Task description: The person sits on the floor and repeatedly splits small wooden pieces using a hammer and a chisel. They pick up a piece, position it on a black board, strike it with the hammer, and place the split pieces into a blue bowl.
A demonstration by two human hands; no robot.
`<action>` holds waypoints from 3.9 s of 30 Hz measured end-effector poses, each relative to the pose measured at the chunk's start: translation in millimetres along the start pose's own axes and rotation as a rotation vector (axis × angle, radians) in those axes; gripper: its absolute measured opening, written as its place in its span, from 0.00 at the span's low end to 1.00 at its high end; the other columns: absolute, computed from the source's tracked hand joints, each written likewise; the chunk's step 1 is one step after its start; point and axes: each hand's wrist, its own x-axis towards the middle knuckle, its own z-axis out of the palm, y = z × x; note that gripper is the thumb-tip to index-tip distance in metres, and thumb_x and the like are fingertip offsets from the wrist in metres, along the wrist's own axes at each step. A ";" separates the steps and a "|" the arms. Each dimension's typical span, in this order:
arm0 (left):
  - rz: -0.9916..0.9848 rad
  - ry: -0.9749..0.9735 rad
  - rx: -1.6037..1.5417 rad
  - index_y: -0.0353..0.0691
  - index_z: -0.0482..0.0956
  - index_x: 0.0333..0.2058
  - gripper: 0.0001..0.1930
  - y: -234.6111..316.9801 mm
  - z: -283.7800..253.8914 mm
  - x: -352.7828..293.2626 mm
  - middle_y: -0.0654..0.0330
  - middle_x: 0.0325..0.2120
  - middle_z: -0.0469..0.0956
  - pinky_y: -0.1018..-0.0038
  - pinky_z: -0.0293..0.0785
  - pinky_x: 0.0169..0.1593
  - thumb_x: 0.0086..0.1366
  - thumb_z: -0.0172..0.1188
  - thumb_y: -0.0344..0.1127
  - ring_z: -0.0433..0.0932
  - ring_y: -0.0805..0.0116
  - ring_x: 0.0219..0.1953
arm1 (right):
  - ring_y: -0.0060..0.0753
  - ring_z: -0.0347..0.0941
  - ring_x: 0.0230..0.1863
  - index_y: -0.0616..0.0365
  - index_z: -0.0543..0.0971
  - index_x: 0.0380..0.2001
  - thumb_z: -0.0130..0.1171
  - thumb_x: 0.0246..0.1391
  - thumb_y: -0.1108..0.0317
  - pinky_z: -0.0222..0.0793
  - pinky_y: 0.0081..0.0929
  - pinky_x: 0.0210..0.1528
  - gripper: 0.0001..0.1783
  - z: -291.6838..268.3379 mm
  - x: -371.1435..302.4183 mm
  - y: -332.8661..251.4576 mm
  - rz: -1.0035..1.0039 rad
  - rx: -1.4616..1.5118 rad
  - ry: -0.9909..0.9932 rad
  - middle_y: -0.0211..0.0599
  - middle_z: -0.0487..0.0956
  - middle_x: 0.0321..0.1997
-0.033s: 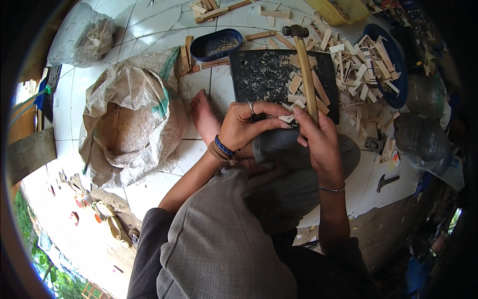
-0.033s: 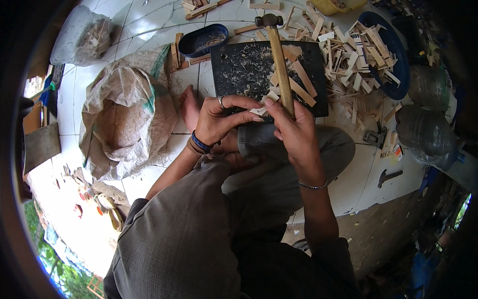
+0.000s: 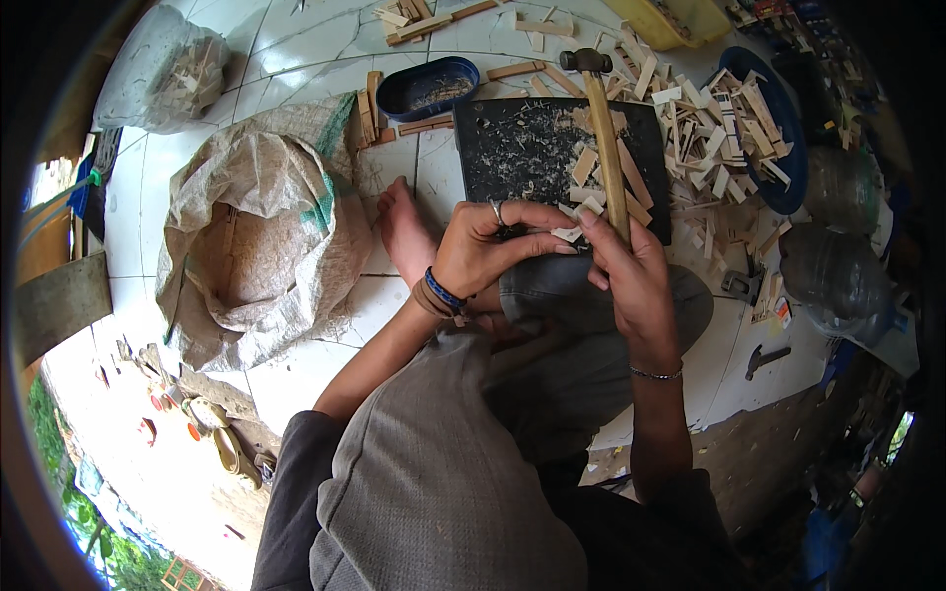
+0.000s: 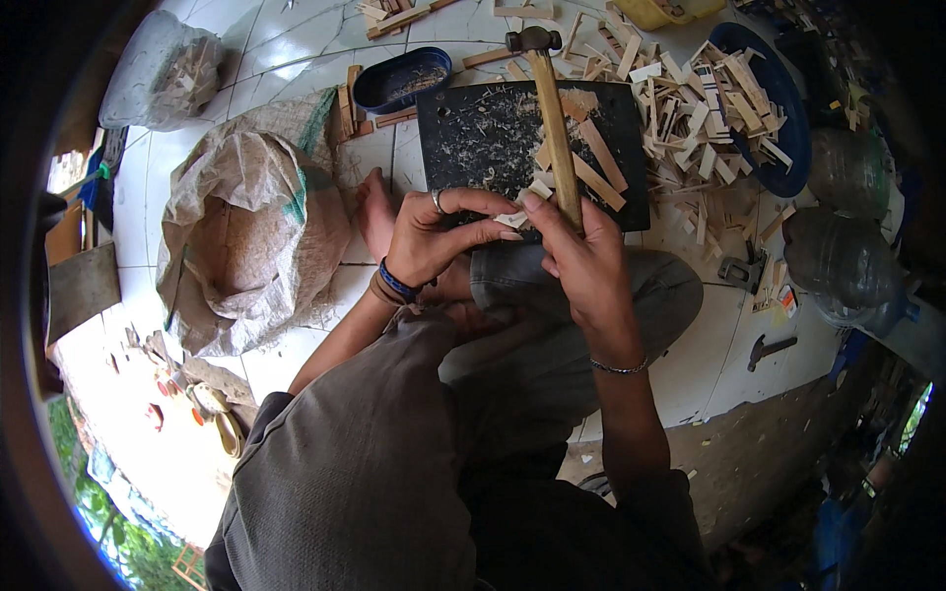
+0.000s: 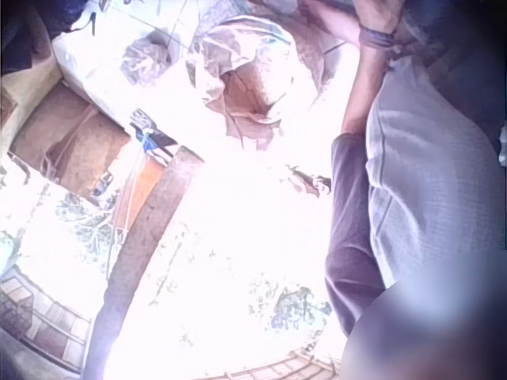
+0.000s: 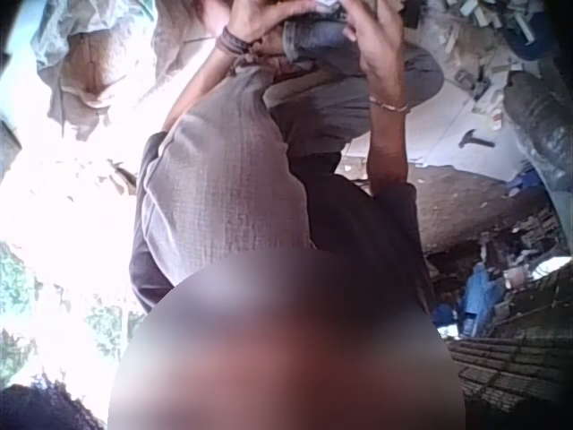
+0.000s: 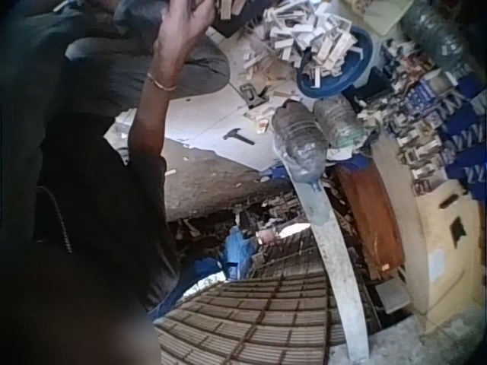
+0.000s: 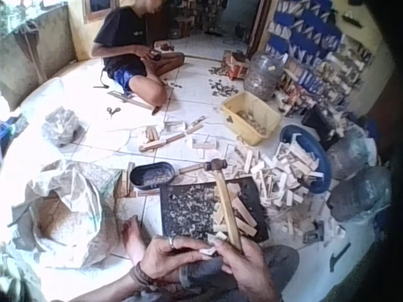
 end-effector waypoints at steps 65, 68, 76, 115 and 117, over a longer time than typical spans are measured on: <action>0.014 0.013 -0.036 0.32 0.86 0.45 0.12 -1.9 1.6 1.8 0.54 0.43 0.88 0.73 0.80 0.53 0.62 0.72 0.23 0.85 0.69 0.48 | 0.05 0.55 0.20 0.55 0.81 0.38 0.66 0.67 0.58 0.49 0.13 0.19 0.12 5.4 0.8 4.6 -0.109 -0.016 0.054 0.13 0.67 0.22; 0.039 0.002 -0.002 0.32 0.87 0.44 0.12 2.4 0.8 2.9 0.55 0.41 0.88 0.72 0.81 0.51 0.61 0.73 0.25 0.86 0.69 0.46 | 0.06 0.55 0.19 0.54 0.81 0.37 0.66 0.67 0.58 0.49 0.13 0.20 0.11 6.1 0.2 5.0 -0.115 -0.008 0.039 0.13 0.67 0.22; 0.179 -0.020 0.151 0.36 0.89 0.39 0.08 5.9 -1.8 8.7 0.56 0.39 0.89 0.71 0.82 0.48 0.60 0.74 0.29 0.88 0.63 0.42 | 0.05 0.55 0.20 0.56 0.82 0.38 0.65 0.68 0.60 0.49 0.14 0.20 0.11 9.4 0.9 9.4 -0.153 -0.014 0.065 0.15 0.71 0.23; 0.305 -0.005 0.263 0.35 0.88 0.40 0.09 9.4 -8.4 0.5 0.53 0.38 0.88 0.59 0.80 0.58 0.62 0.73 0.30 0.87 0.52 0.47 | 0.50 0.86 0.40 0.63 0.69 0.70 0.60 0.63 0.80 0.79 0.34 0.38 0.31 -89.2 -116.4 -7.0 -0.659 -1.085 -0.123 0.53 0.84 0.48; 0.290 -0.006 0.259 0.35 0.88 0.40 0.08 9.5 -8.1 0.6 0.53 0.38 0.88 0.59 0.79 0.58 0.62 0.72 0.30 0.87 0.51 0.47 | 0.48 0.85 0.35 0.62 0.70 0.70 0.60 0.62 0.80 0.78 0.33 0.35 0.32 -90.3 -117.3 -6.5 -0.624 -1.122 -0.147 0.52 0.84 0.44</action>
